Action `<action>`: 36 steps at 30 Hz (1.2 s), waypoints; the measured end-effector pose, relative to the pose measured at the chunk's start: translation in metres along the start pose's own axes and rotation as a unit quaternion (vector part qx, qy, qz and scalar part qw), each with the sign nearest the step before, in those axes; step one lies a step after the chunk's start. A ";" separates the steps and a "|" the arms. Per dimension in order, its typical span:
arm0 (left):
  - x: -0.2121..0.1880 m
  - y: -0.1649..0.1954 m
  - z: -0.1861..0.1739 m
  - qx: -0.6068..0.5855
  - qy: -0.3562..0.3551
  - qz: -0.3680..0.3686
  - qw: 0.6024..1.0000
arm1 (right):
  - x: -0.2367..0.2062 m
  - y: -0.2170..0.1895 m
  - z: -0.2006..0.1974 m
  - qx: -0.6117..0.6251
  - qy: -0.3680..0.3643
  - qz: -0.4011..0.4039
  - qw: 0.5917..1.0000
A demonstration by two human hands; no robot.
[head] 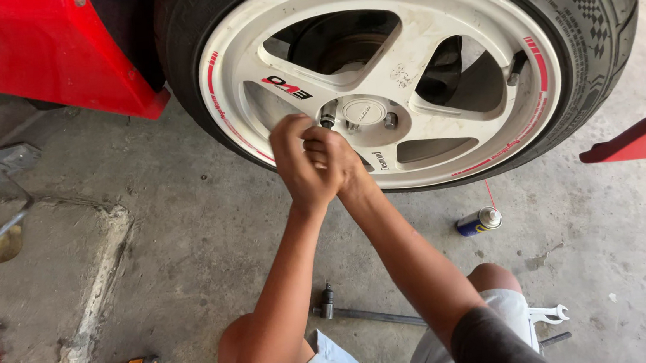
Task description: The person kneels beside the front wheel of a red car on a lift and uses a socket wrench with a long breaker bar to loosen the lug nuts, working on the nuts one at a time and repositioning the wrench between nuts. At the end they handle the wrench and socket on the ground.
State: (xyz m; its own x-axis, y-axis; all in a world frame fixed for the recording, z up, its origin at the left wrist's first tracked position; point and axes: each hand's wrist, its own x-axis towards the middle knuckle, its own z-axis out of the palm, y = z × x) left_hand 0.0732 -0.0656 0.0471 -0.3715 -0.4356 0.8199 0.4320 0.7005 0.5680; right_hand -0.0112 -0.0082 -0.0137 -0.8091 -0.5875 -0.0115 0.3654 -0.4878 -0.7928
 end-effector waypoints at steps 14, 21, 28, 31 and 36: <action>-0.005 0.003 -0.008 0.000 -0.039 0.021 0.999 | -0.020 -0.040 0.004 -0.350 -0.084 -0.131 0.924; -0.007 -0.011 0.015 -0.340 0.193 -0.436 0.811 | 0.002 -0.029 0.034 0.011 0.169 0.148 0.974; 0.009 0.012 -0.003 0.009 -0.039 0.112 0.993 | 0.002 -0.006 -0.016 -0.122 -0.194 -0.269 0.935; 0.018 0.016 -0.003 0.051 -0.098 0.230 0.967 | -0.007 0.006 -0.020 -0.241 -0.186 -0.376 0.875; 0.019 0.007 -0.009 0.066 -0.046 0.180 0.980 | -0.015 0.001 -0.016 -0.145 -0.041 -0.092 0.984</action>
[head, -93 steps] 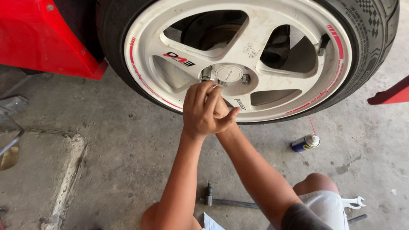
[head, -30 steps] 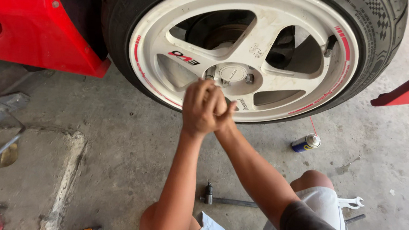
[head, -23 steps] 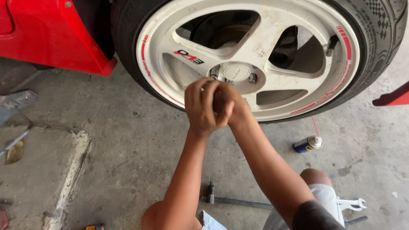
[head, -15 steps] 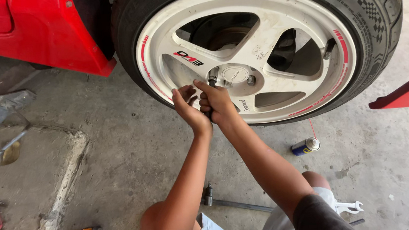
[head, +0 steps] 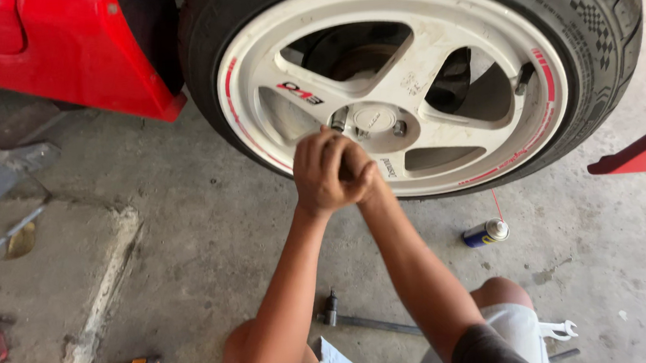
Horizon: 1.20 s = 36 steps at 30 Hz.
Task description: The person kneels beside the front wheel of a red car on a lift and uses a socket wrench with a long breaker bar to loosen the lug nuts, working on the nuts one at a time and repositioning the wrench between nuts. At the end they handle the wrench and socket on the ground.
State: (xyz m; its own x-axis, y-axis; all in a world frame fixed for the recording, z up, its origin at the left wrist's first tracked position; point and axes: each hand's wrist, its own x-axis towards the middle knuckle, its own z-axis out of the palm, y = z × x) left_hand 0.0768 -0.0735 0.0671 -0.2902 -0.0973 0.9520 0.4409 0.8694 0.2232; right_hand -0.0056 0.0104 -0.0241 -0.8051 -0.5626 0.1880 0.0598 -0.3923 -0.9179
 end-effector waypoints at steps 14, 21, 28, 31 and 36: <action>-0.021 -0.003 0.024 -0.352 0.196 -0.580 0.708 | 0.032 -0.027 0.030 0.172 0.145 0.275 0.935; -0.001 0.010 0.006 0.000 0.000 -0.037 0.999 | 0.003 0.016 0.004 0.184 -0.017 -0.048 0.982; -0.013 -0.009 0.004 -0.021 -0.023 -0.069 0.997 | 0.009 -0.004 0.002 0.111 -0.037 0.032 0.993; -0.029 -0.009 0.011 -0.096 0.076 -0.218 0.968 | 0.013 -0.044 0.005 0.203 0.054 0.254 0.944; -0.041 -0.017 0.034 -0.412 0.232 -0.662 0.581 | 0.020 -0.060 0.037 0.206 0.141 0.291 0.924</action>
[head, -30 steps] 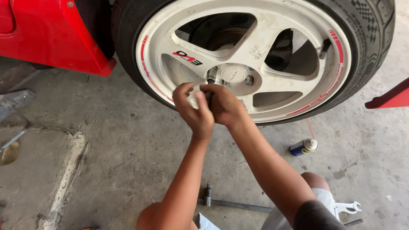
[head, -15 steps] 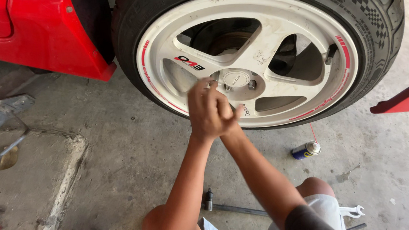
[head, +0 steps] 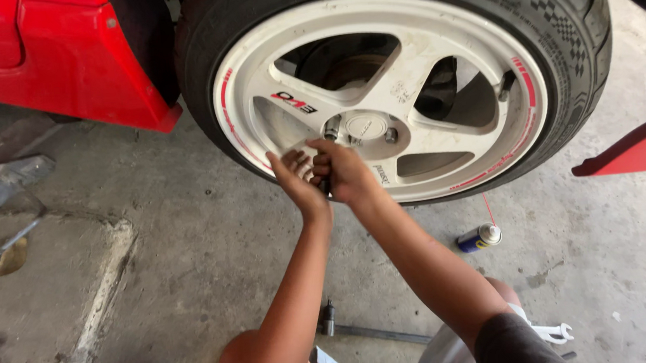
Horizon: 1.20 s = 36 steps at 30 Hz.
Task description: The person kneels beside the front wheel of a red car on a lift and uses a socket wrench with a long breaker bar to loosen the lug nuts, working on the nuts one at a time and repositioning the wrench between nuts. At the end they handle the wrench and socket on the ground.
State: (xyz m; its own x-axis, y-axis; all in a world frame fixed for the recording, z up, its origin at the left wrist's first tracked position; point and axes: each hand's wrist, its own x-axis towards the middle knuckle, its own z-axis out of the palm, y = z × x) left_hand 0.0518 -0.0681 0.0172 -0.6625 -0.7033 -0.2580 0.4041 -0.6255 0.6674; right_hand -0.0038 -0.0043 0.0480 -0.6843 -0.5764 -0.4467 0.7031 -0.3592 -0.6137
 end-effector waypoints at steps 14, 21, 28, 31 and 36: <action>-0.036 0.036 0.026 0.391 -0.146 0.563 0.713 | 0.027 0.027 -0.043 -0.153 -0.111 -0.226 0.956; -0.027 0.047 0.023 0.438 -0.238 0.612 0.613 | 0.033 0.044 -0.055 -0.199 -0.173 -0.393 0.881; -0.025 0.015 0.014 0.348 -0.063 0.352 0.866 | -0.020 0.004 -0.043 -0.360 0.041 -0.281 0.888; -0.011 0.017 0.009 0.253 -0.110 0.028 0.961 | -0.069 -0.020 -0.037 -0.446 0.154 -0.567 0.675; -0.001 0.020 -0.003 -0.005 -0.227 -0.332 0.915 | -0.090 -0.076 -0.016 -0.466 0.254 -0.695 0.485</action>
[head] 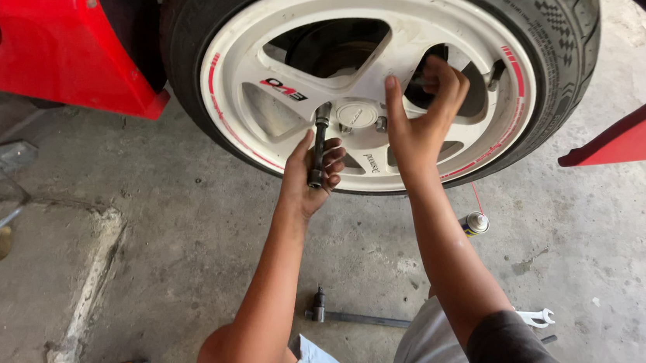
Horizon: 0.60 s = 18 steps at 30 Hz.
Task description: The person kneels beside the front wheel of a red car on a lift and uses a socket wrench with a long breaker bar to loosen the lug nuts, working on the nuts one at a time and repositioning the wrench between nuts. At the end they handle the wrench and socket on the ground.
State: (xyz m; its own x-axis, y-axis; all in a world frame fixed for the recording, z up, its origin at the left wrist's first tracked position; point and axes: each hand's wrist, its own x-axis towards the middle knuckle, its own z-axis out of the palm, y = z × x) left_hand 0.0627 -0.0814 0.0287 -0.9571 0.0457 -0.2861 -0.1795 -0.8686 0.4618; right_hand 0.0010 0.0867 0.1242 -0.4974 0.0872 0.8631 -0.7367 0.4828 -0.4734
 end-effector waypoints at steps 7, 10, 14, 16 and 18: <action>0.011 0.015 -0.015 -0.078 -0.175 -0.108 0.976 | 0.031 0.013 0.058 0.129 0.027 0.085 0.988; 0.014 0.023 -0.011 0.077 -0.064 -0.102 0.990 | 0.028 0.022 0.068 0.141 0.051 0.094 0.984; 0.002 0.017 0.005 0.206 0.057 -0.093 0.972 | 0.022 0.028 0.067 0.151 0.038 0.089 0.984; 0.002 0.018 0.015 0.277 0.096 -0.073 0.953 | 0.021 0.029 0.067 0.150 0.042 0.083 0.984; -0.001 0.015 0.020 0.339 0.132 -0.055 0.930 | 0.021 0.028 0.068 0.140 0.045 0.071 0.987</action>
State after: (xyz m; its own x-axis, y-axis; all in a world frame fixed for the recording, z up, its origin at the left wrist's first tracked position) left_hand 0.0559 -0.0847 0.0529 -0.8510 -0.0849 -0.5182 -0.4610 -0.3518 0.8147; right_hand -0.0610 0.0432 0.1167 -0.5712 0.2187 0.7911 -0.7669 0.2012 -0.6093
